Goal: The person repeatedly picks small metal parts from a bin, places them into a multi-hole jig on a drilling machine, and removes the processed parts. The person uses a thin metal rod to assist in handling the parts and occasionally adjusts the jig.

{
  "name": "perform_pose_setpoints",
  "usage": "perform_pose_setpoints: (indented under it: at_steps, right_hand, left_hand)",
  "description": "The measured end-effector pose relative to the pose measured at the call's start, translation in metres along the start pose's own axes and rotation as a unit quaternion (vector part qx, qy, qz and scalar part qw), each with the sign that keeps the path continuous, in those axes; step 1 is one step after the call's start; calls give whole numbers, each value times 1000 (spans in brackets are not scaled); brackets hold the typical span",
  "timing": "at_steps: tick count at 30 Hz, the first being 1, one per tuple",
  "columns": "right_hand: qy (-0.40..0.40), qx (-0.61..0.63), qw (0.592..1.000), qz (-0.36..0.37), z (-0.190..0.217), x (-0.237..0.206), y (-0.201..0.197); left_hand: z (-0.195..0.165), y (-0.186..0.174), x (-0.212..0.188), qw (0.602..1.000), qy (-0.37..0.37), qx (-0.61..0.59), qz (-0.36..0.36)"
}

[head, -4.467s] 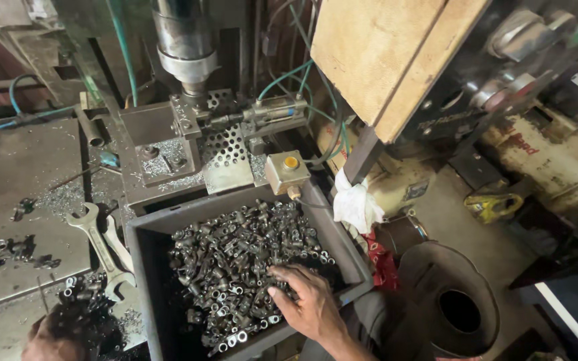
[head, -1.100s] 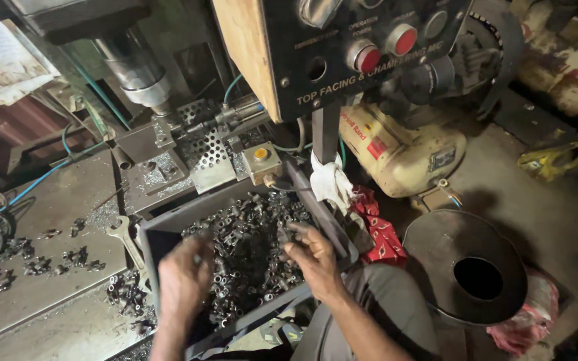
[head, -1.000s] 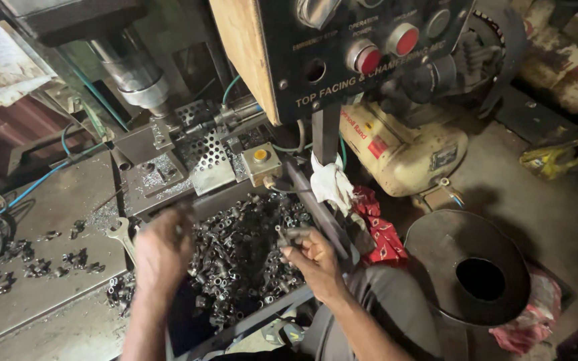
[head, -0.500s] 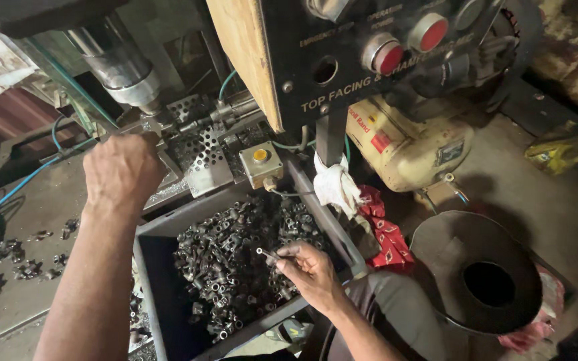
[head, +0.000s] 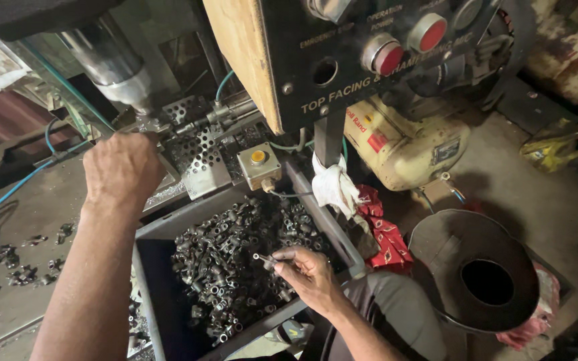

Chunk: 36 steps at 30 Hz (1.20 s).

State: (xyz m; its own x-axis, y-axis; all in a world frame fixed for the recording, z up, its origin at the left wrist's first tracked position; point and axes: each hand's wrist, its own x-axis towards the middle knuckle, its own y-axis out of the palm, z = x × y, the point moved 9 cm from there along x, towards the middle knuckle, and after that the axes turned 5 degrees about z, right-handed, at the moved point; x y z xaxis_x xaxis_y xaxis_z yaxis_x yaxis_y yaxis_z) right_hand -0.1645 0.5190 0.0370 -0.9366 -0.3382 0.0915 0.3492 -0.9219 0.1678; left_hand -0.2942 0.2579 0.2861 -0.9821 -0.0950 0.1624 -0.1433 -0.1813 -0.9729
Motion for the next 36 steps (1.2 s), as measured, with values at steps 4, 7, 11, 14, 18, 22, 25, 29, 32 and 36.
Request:
perform_pose_setpoints:
  at_steps: [4, 7, 11, 14, 18, 22, 25, 29, 32, 36]
  right_hand:
    - [-12, 9, 1000, 4, -2, 0, 2]
    - [-26, -1, 1000, -2, -2, 1, 2]
    - [-20, 29, 999, 0, -5, 2, 3]
    - [-58, -30, 998, 9, 4, 1, 4]
    - [-7, -51, 999, -8, 0, 2, 1]
    - [30, -9, 999, -19, 8, 18, 13]
    - [36, 38, 998, -30, 17, 45, 37]
    - [-8, 47, 998, -42, 34, 125, 78]
    - [44, 103, 990, -80, 26, 202, 97]
    - [61, 145, 980, -118, 11, 281, 105]
  left_hand:
    - [10, 8, 0, 998, 9, -54, -16]
    - [22, 20, 1, 991, 31, -124, -46]
    - [44, 35, -17, 934, 79, -321, -135]
    - [62, 86, -55, 891, -3, -448, -69]
    - [62, 136, -124, 880, 7, -460, -115]
    - [71, 174, -147, 885, -15, -453, -108]
    - [79, 177, -150, 863, -14, -485, -141]
    - [87, 186, -150, 863, -71, -493, -84]
    - [90, 180, -149, 853, -76, -508, -91]
    - [94, 179, -144, 841, -88, -528, -76]
